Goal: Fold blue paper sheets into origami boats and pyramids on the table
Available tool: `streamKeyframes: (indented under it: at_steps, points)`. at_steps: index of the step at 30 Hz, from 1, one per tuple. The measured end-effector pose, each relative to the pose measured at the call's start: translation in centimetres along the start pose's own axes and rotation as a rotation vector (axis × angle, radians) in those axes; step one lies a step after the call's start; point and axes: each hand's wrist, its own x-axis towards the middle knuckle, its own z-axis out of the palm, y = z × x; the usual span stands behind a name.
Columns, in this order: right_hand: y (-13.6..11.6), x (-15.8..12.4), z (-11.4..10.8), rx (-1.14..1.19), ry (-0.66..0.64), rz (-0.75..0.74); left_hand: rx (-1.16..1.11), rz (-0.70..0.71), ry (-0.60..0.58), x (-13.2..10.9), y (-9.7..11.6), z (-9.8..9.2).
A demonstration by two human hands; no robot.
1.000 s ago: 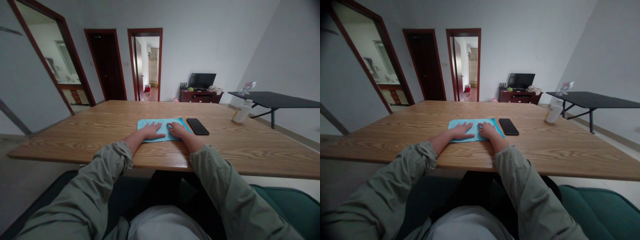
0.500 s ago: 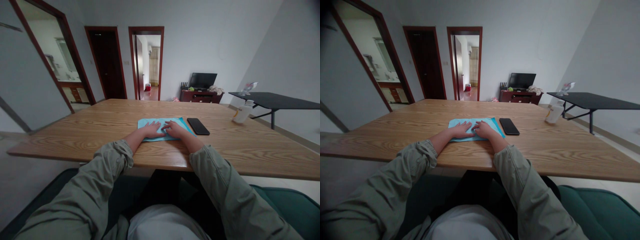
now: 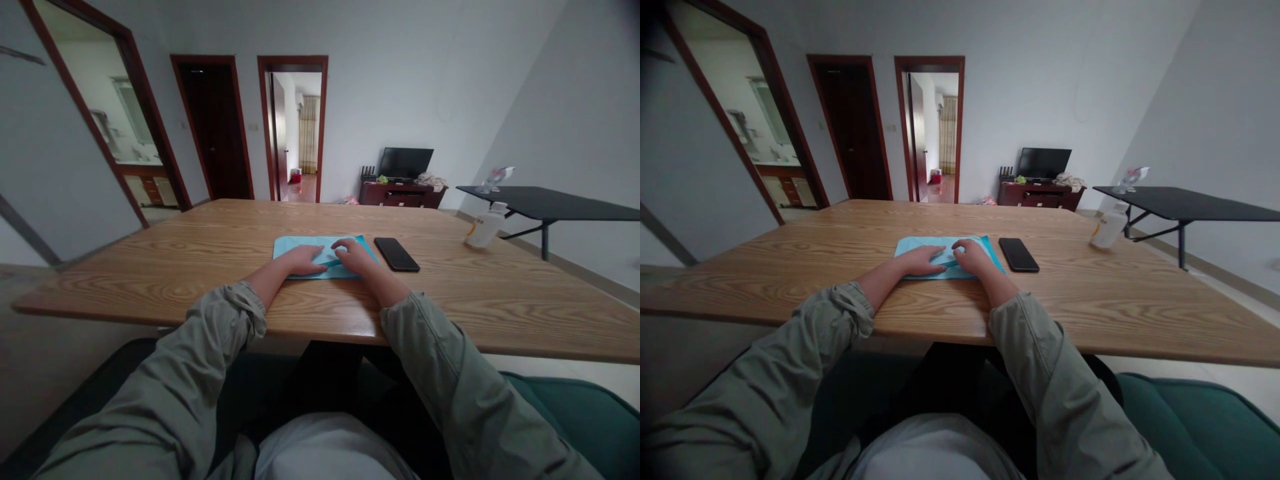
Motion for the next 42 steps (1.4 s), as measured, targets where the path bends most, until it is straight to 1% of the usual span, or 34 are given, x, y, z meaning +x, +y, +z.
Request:
streamKeyframes:
  at_steps: [3,7,9,11,13,15,18,20,22,23,25,26,28,29,31,32,34,36,39,42]
  points:
    - [0.5,0.2,0.3,0.038,0.042,0.041,-0.087,0.039,0.079,0.0,-0.2,-0.1]
    - [0.7,0.3,0.5,0.119,0.122,0.041,-0.160,0.063,0.215,0.4,-0.6,-0.4]
    - [0.7,0.4,0.5,0.183,0.185,0.049,-0.184,0.041,0.262,0.5,-0.8,-0.7]
    - [0.6,0.5,0.5,0.243,0.237,0.058,-0.220,-0.013,0.289,0.5,-0.9,-1.0]
    - [0.7,0.5,0.4,0.277,0.276,0.064,-0.268,-0.055,0.345,0.5,-0.9,-1.3]
    - [0.6,0.5,0.3,0.282,0.317,0.072,-0.326,-0.070,0.451,0.6,-1.1,-1.6]
    - [0.4,0.2,0.0,0.284,0.370,0.094,-0.432,-0.058,0.663,0.9,-1.4,-2.1]
    - [0.2,0.1,-0.2,0.336,0.382,0.102,-0.530,-0.045,0.799,1.2,-1.7,-2.4]
    - [0.1,0.1,-0.2,0.420,0.370,0.105,-0.649,-0.031,0.882,1.5,-1.7,-2.6]
    - [0.0,0.1,-0.1,0.466,0.356,0.106,-0.713,-0.025,0.897,1.5,-1.6,-2.6]
    - [-0.3,0.2,0.2,0.556,0.304,0.090,-0.826,-0.019,0.877,1.5,-1.1,-2.4]
    - [-0.5,0.2,0.4,0.596,0.266,0.065,-0.870,-0.019,0.838,1.5,-0.6,-2.3]
    - [-1.1,0.1,0.7,0.662,0.196,-0.018,-0.940,-0.019,0.712,1.2,0.7,-1.9]
    - [-1.5,0.0,0.8,0.683,0.168,-0.068,-0.970,-0.013,0.629,1.0,1.4,-1.8]
    - [-2.2,-0.3,0.8,0.706,0.147,-0.140,-1.033,0.004,0.483,0.7,2.9,-1.5]
    - [-2.5,-0.4,0.7,0.711,0.151,-0.157,-1.064,0.017,0.441,0.6,3.6,-1.5]
    - [-2.7,-0.6,0.5,0.713,0.165,-0.174,-1.107,0.035,0.426,0.5,4.5,-1.5]
    - [-2.7,-0.6,0.4,0.716,0.170,-0.193,-1.129,0.033,0.457,0.5,4.8,-1.7]
    - [-2.7,-0.6,0.2,0.699,0.183,-0.221,-1.143,0.015,0.493,0.6,4.5,-1.9]
    - [-3.0,-0.8,0.0,0.628,0.252,-0.238,-1.155,0.007,0.517,0.7,3.9,-1.9]
